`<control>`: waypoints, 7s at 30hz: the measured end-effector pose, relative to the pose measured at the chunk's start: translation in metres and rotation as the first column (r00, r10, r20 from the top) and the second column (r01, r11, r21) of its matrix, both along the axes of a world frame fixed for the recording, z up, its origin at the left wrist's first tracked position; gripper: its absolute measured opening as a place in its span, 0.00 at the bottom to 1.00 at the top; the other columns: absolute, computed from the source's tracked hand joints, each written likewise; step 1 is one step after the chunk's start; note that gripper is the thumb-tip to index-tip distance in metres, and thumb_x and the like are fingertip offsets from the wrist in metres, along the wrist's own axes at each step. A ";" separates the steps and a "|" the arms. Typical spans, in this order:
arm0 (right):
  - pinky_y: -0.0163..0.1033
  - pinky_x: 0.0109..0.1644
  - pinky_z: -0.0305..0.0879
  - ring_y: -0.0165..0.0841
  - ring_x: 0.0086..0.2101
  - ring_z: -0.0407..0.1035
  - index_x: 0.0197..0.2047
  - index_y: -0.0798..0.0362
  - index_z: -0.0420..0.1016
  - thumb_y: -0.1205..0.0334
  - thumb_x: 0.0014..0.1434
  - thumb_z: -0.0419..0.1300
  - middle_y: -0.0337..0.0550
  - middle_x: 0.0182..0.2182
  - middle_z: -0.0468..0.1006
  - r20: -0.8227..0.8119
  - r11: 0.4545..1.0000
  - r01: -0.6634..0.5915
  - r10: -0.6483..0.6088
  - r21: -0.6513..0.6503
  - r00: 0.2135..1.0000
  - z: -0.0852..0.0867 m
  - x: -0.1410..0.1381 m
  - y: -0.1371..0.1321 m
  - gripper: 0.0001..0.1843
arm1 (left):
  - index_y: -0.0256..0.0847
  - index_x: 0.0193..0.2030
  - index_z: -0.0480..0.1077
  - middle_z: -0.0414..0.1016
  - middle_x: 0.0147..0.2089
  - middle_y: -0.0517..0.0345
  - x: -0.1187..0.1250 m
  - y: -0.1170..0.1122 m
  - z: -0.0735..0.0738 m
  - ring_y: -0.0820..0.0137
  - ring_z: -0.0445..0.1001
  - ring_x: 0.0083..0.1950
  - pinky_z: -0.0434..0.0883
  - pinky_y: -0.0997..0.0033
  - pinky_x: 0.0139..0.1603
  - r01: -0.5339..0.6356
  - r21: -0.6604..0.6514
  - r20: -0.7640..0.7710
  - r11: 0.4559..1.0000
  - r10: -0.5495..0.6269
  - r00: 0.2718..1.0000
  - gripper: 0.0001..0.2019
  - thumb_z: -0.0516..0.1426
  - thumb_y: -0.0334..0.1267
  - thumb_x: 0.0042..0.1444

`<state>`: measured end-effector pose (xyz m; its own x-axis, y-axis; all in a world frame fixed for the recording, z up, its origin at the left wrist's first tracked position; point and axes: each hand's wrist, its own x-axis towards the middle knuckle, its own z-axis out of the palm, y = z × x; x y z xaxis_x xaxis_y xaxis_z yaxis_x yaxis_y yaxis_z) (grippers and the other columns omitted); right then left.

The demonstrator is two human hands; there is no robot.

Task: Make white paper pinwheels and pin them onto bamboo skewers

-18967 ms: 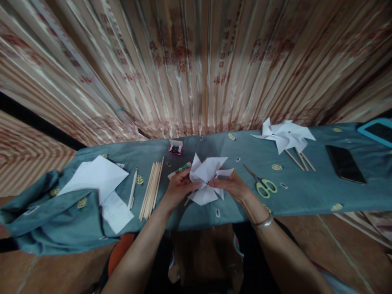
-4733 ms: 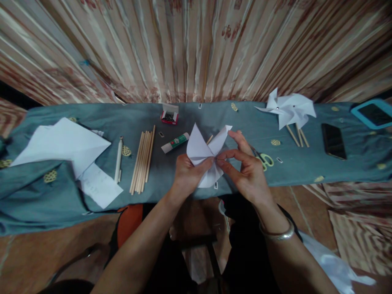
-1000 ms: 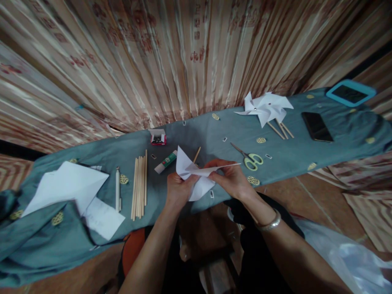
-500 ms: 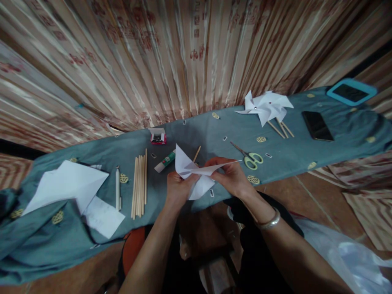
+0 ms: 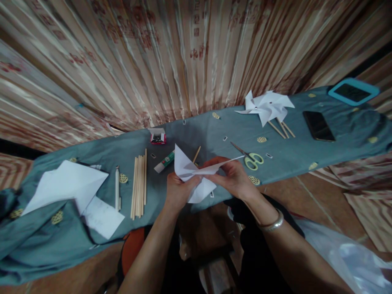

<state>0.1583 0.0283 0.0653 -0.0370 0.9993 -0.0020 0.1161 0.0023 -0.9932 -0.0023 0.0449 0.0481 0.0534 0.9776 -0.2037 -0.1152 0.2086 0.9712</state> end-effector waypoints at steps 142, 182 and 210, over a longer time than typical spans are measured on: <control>0.51 0.54 0.68 0.45 0.51 0.69 0.40 0.42 0.82 0.43 0.59 0.61 0.44 0.49 0.78 0.014 0.917 0.130 -0.146 0.378 0.989 0.003 0.015 -0.008 0.15 | 0.38 0.29 0.82 0.81 0.27 0.51 -0.005 0.002 -0.018 0.62 0.79 0.30 0.77 0.65 0.36 0.132 -0.223 0.289 0.966 -0.064 0.955 0.17 0.73 0.46 0.32; 0.48 0.54 0.66 0.41 0.50 0.70 0.39 0.43 0.81 0.51 0.59 0.63 0.41 0.49 0.78 0.041 0.905 0.139 -0.169 0.401 0.985 0.005 0.015 -0.007 0.09 | 0.36 0.27 0.82 0.80 0.25 0.50 -0.003 0.001 -0.019 0.68 0.76 0.25 0.74 0.71 0.30 0.183 -0.225 0.305 0.957 -0.110 0.946 0.21 0.73 0.51 0.31; 0.52 0.56 0.70 0.42 0.47 0.73 0.36 0.45 0.80 0.55 0.54 0.67 0.43 0.48 0.79 -0.037 0.936 0.198 -0.196 0.290 0.980 0.003 0.014 -0.005 0.06 | 0.38 0.26 0.82 0.78 0.22 0.54 -0.005 0.002 -0.013 0.68 0.76 0.24 0.72 0.72 0.28 0.177 -0.242 0.293 0.954 -0.102 0.951 0.16 0.74 0.44 0.30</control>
<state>0.1718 0.0232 0.0685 0.1618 0.9434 0.2896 0.1361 0.2694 -0.9534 -0.0071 0.0467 0.0350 0.2756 0.8697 -0.4095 -0.3197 0.4846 0.8142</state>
